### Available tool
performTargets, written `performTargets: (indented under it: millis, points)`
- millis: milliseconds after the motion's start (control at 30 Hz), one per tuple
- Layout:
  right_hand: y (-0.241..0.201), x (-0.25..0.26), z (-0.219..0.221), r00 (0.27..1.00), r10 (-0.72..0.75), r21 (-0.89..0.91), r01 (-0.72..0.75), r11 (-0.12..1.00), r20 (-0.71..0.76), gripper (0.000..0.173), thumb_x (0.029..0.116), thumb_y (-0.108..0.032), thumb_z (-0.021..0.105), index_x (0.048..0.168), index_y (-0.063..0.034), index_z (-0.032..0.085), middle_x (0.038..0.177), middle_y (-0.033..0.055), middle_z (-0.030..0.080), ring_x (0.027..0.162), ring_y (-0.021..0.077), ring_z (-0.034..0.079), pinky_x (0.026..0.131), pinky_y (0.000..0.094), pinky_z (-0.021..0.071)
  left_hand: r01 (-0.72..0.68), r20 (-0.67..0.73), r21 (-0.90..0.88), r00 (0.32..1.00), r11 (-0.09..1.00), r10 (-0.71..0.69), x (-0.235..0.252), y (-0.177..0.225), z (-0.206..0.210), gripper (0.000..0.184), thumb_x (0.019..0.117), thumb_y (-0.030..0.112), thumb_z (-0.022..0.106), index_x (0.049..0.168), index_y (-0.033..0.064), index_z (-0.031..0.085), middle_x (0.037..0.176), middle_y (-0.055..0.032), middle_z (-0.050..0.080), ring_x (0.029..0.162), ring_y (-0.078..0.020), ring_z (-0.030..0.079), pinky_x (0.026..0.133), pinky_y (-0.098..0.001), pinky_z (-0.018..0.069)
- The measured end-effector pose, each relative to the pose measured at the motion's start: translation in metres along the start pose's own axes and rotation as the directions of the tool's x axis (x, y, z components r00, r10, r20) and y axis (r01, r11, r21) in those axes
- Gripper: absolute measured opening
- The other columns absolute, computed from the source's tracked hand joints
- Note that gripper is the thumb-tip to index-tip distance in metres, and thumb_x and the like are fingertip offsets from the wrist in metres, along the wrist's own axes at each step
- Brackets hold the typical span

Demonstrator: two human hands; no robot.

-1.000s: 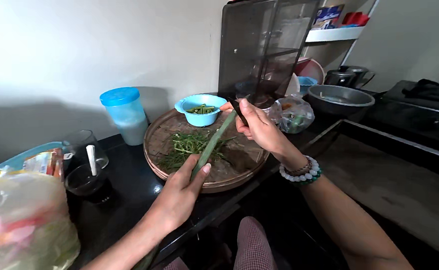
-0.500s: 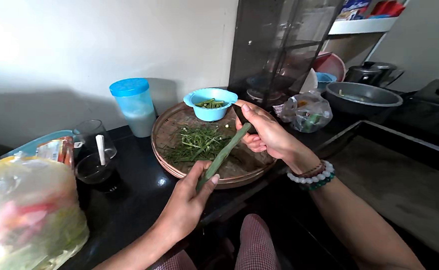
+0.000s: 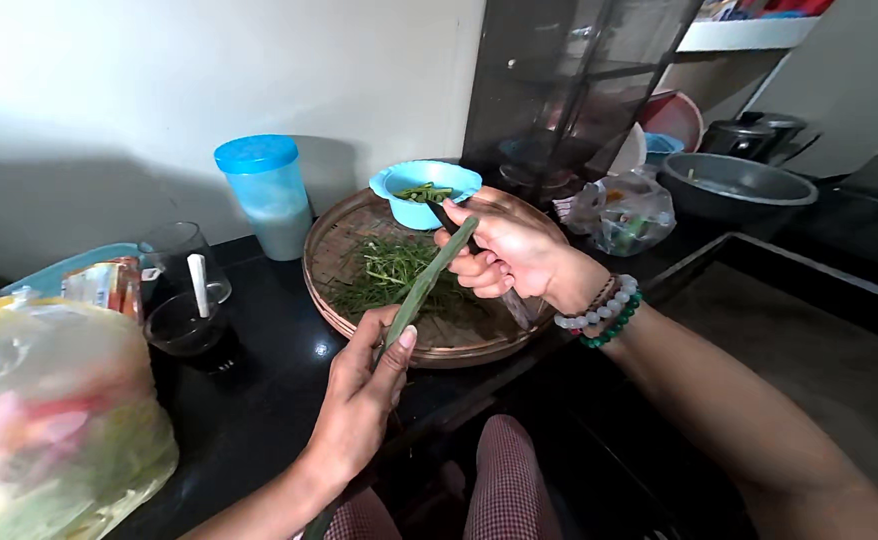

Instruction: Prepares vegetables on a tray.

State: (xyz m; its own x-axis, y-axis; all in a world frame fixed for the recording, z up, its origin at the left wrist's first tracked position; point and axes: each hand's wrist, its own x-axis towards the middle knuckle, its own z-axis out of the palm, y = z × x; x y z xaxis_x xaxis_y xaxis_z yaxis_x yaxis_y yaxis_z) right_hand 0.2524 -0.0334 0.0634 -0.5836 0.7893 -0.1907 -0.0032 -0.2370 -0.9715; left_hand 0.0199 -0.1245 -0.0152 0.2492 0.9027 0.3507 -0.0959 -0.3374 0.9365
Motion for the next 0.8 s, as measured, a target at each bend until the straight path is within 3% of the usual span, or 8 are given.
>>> performTargets:
  millis: [133, 333, 467, 533, 600, 667, 700, 800]
  points:
    - [0.015, 0.031, 0.018, 0.981, 0.183, -0.017, -0.183, 0.983, 0.061, 0.058, 0.1041, -0.063, 0.039, 0.079, -0.0136, 0.055, 0.048, -0.0073, 0.032, 0.033, -0.0004, 0.030, 0.031, 0.0155, 0.0276, -0.157, 0.003, -0.029, 0.988, 0.987, 0.157, 0.011, 0.033, 0.001, 0.027, 0.1116, 0.025, 0.040, 0.128, 0.0114, 0.056, 0.078, -0.0008, 0.054, 0.055, -0.0083, 0.050, 0.048, -0.0203, 0.0457]
    - [0.005, 0.026, -0.018, 0.980, 0.018, -0.330, -0.084, 0.940, -0.198, 0.057, 0.0997, -0.070, 0.040, 0.091, -0.0172, 0.057, 0.050, -0.0075, 0.030, 0.035, -0.0010, 0.025, 0.033, 0.0151, 0.0211, 0.066, -0.248, 0.128, 0.968, 0.990, -0.033, 0.030, 0.053, -0.044, 0.040, 0.1141, 0.032, 0.025, 0.136, 0.0113, 0.052, 0.096, -0.0097, 0.075, 0.051, -0.0188, 0.066, 0.044, -0.0297, 0.0578]
    - [0.009, 0.006, -0.037, 0.914, -0.136, -0.587, -0.128, 0.799, -0.383, 0.049, 0.0984, -0.064, 0.052, 0.090, -0.0164, 0.061, 0.051, -0.0052, 0.037, 0.038, 0.0032, 0.029, 0.036, 0.0188, 0.0240, 0.210, -0.308, -0.075, 0.925, 0.975, -0.223, 0.038, 0.046, -0.061, 0.042, 0.1144, 0.033, 0.026, 0.129, 0.0039, 0.053, 0.090, -0.0136, 0.072, 0.071, -0.0286, 0.075, 0.065, -0.0435, 0.0666]
    - [0.011, 0.002, -0.060, 0.884, -0.217, -0.681, -0.143, 0.718, -0.414, 0.043, 0.1002, -0.054, 0.059, 0.118, -0.0155, 0.065, 0.059, 0.0003, 0.046, 0.044, 0.0085, 0.037, 0.040, 0.0239, 0.0317, 0.287, -0.308, -0.194, 0.890, 0.938, -0.335, 0.040, 0.041, -0.062, 0.041, 0.1141, 0.034, 0.028, 0.122, 0.0048, 0.056, 0.075, -0.0051, 0.060, 0.058, -0.0163, 0.065, 0.057, -0.0318, 0.0617]
    - [0.013, -0.004, -0.076, 0.861, -0.278, -0.767, -0.179, 0.616, -0.425, 0.037, 0.1026, -0.047, 0.059, 0.120, -0.0142, 0.062, 0.065, 0.0050, 0.048, 0.047, 0.0127, 0.039, 0.043, 0.0283, 0.0336, 0.347, -0.198, -0.350, 0.880, 0.870, -0.431, 0.043, 0.037, -0.068, 0.042, 0.1136, 0.037, 0.027, 0.122, 0.0096, 0.058, 0.067, 0.0031, 0.045, 0.046, -0.0038, 0.041, 0.041, -0.0160, 0.0380]
    - [0.019, 0.001, -0.094, 0.857, -0.354, -0.873, -0.196, 0.446, -0.373, 0.038, 0.1021, -0.042, 0.062, 0.127, -0.0134, 0.063, 0.084, 0.0140, 0.061, 0.061, 0.0236, 0.054, 0.053, 0.0417, 0.0468, 0.403, -0.028, -0.511, 0.875, 0.759, -0.483, 0.041, 0.030, -0.073, 0.044, 0.1133, 0.039, 0.026, 0.126, 0.0098, 0.057, 0.064, 0.0046, 0.041, 0.042, -0.0014, 0.035, 0.037, -0.0137, 0.0315]
    - [0.020, 0.008, -0.101, 0.859, -0.378, -0.905, -0.199, 0.375, -0.345, 0.045, 0.1010, -0.040, 0.065, 0.134, -0.0101, 0.061, 0.109, 0.0192, 0.067, 0.085, 0.0331, 0.065, 0.073, 0.0554, 0.0547, 0.415, 0.032, -0.569, 0.874, 0.710, -0.486, 0.039, 0.026, -0.072, 0.042, 0.1132, 0.039, 0.027, 0.127, 0.0105, 0.055, 0.064, 0.0045, 0.042, 0.041, -0.0010, 0.035, 0.036, -0.0132, 0.0310]
    - [0.022, 0.022, -0.104, 0.843, -0.497, -0.968, -0.098, 0.232, -0.205, 0.047, 0.1075, -0.032, 0.053, 0.150, -0.0121, 0.051, 0.160, 0.0112, 0.043, 0.138, 0.0360, 0.051, 0.110, 0.0660, 0.0404, 0.404, 0.097, -0.593, 0.894, 0.696, -0.437, 0.035, 0.015, -0.067, 0.034, 0.1134, 0.036, 0.028, 0.128, 0.0156, 0.051, 0.069, 0.0022, 0.045, 0.042, -0.0012, 0.035, 0.035, -0.0129, 0.0308]
